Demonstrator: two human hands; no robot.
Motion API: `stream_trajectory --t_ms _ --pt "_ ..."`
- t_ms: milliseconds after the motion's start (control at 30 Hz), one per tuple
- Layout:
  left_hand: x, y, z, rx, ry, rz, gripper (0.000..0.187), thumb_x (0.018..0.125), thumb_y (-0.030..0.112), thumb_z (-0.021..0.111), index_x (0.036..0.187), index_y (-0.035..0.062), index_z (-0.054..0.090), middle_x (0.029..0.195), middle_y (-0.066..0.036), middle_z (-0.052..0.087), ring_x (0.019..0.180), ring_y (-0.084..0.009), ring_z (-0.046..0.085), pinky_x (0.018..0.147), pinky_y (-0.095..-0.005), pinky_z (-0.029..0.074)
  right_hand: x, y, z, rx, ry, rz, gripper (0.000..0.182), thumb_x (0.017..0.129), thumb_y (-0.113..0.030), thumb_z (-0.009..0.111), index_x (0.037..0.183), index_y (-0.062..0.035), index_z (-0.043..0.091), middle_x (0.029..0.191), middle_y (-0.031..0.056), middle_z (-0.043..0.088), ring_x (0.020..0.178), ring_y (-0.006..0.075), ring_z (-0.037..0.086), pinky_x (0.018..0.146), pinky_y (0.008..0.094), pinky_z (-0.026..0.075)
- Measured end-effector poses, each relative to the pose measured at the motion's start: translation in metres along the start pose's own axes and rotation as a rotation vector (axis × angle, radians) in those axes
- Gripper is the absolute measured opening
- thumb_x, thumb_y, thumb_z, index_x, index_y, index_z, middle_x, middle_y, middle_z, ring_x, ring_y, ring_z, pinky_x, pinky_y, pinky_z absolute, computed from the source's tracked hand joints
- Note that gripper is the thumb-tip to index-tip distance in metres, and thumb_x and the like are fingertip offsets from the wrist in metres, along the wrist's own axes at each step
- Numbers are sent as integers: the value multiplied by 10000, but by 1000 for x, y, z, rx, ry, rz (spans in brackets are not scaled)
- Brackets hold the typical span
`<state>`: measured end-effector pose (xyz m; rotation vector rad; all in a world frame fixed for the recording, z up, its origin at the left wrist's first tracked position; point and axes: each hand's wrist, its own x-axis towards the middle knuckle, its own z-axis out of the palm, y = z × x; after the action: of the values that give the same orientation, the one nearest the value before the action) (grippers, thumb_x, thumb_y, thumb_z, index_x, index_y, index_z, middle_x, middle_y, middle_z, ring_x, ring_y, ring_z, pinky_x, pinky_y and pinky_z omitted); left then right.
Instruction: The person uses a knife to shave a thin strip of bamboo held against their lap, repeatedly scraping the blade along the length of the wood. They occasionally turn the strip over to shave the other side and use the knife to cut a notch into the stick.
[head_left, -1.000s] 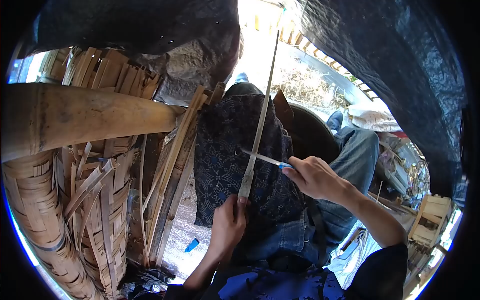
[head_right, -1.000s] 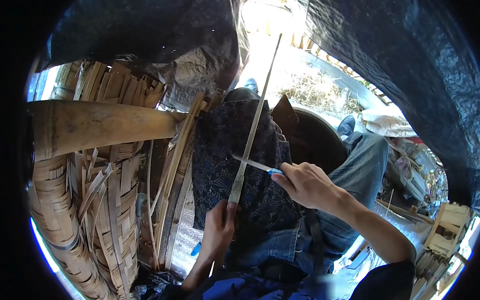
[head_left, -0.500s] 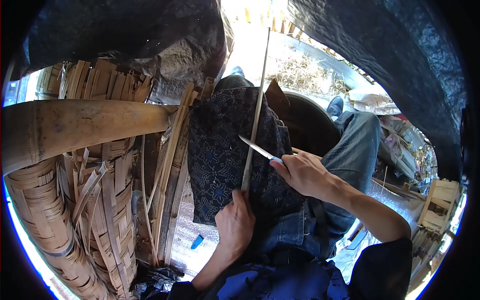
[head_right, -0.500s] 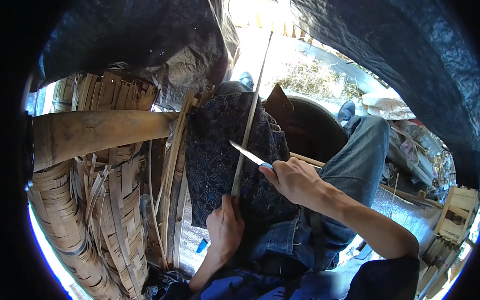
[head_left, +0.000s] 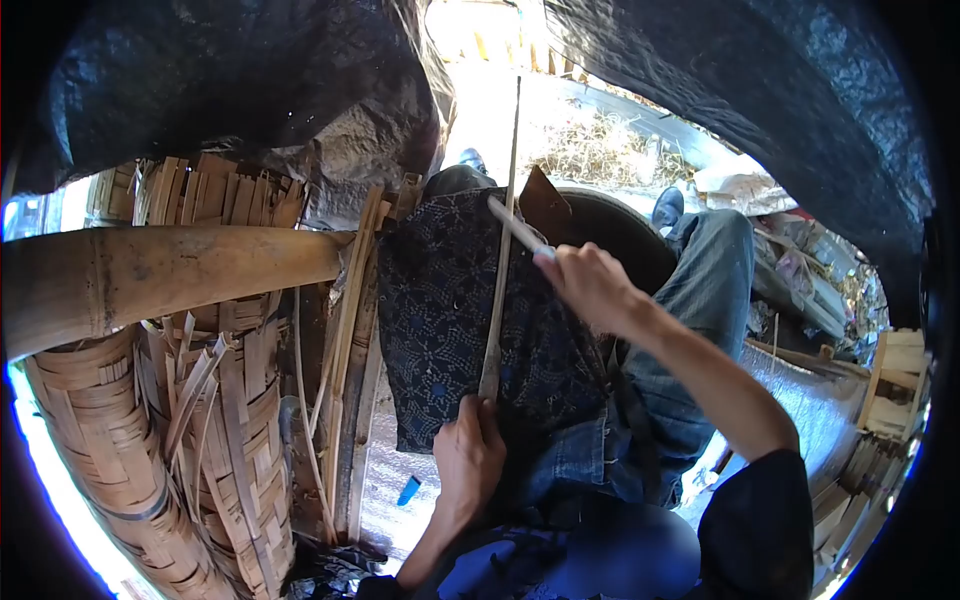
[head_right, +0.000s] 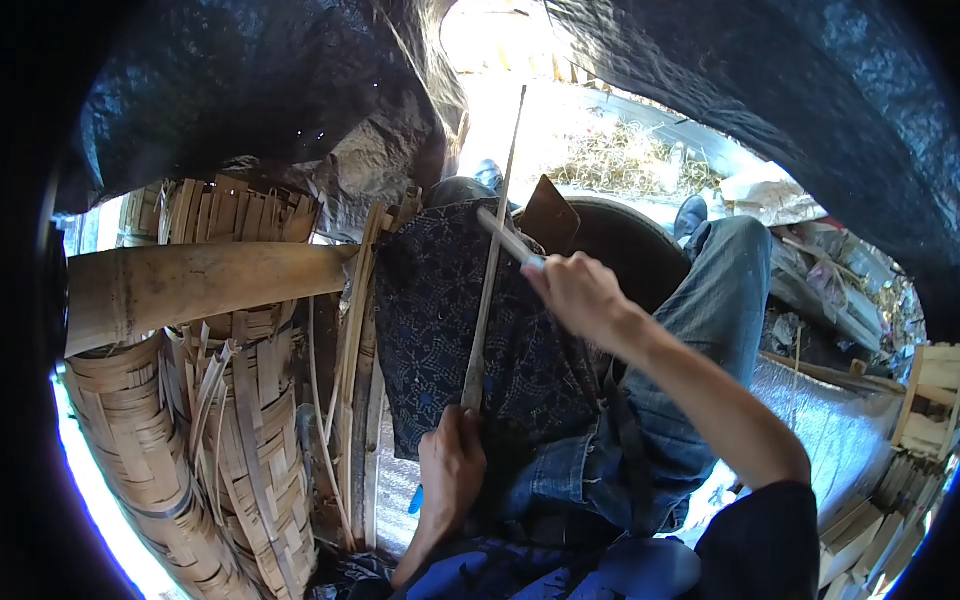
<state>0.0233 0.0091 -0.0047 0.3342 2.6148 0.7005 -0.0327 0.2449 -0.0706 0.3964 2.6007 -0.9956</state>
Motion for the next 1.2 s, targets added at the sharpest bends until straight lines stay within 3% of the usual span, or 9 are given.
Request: stream_trajectory --t_ms 100,167,400,533,633,800,933,1000,1200 --pt "5 0 -6 -93 16 -17 136 913 129 510 813 37 500 569 -216 565 513 -418 563 458 -502 416 43 34 -3 86 45 26 464 1005 -307 371 728 18 551 514 183 544 429 274 585 389 382 425" --pt "11 1 -10 -132 13 -33 140 913 132 513 811 36 502 563 -216 560 509 -417 560 454 -500 414 58 54 -3 46 303 -188 415 1008 -300 365 785 8 532 517 161 534 392 253 535 381 375 379" --pt "21 -5 -18 136 127 60 140 903 143 537 822 33 506 533 -205 546 486 -402 555 427 -487 403 -13 -16 -22 266 -16 -260 377 1006 -295 361 784 -7 460 440 78 444 318 146 423 322 328 328" --pt "27 2 -22 154 54 42 156 894 136 546 782 37 504 532 -204 548 494 -405 557 434 -494 400 -37 -23 2 225 -42 -353 338 984 -265 425 765 -10 459 446 127 457 338 267 466 391 388 384" --pt "28 -4 -22 2 56 23 202 905 174 549 769 27 524 510 -201 522 444 -338 557 426 -436 399 -42 -26 1 240 -92 -295 340 981 -271 438 768 -7 461 439 128 452 344 265 473 393 393 379" --pt "21 0 -35 -704 -133 -425 358 986 313 430 844 14 565 580 -20 458 492 -119 416 477 -246 338 -44 -27 1 271 -42 -359 333 979 -274 449 788 -2 464 431 122 441 336 259 465 375 387 365" --pt "17 -15 -28 -1014 -211 -509 352 997 341 403 913 33 551 642 30 426 498 -105 413 480 -231 328 -50 -35 -4 300 -66 -372 335 984 -281 436 799 -3 466 431 124 439 328 252 459 364 385 353" --pt "17 -16 -30 -1481 -395 -622 313 975 357 459 999 54 533 675 19 445 483 -81 414 447 -222 335 -51 -34 -3 316 -63 -370 349 984 -291 437 787 -6 471 430 123 436 329 250 459 361 381 350" --pt "22 -20 -24 -1516 -523 -682 280 945 312 537 999 37 551 673 -1 531 458 -82 457 416 -204 346 -48 -18 11 250 121 -404 480 973 -352 462 612 -36 469 386 100 400 299 225 424 341 360 332"
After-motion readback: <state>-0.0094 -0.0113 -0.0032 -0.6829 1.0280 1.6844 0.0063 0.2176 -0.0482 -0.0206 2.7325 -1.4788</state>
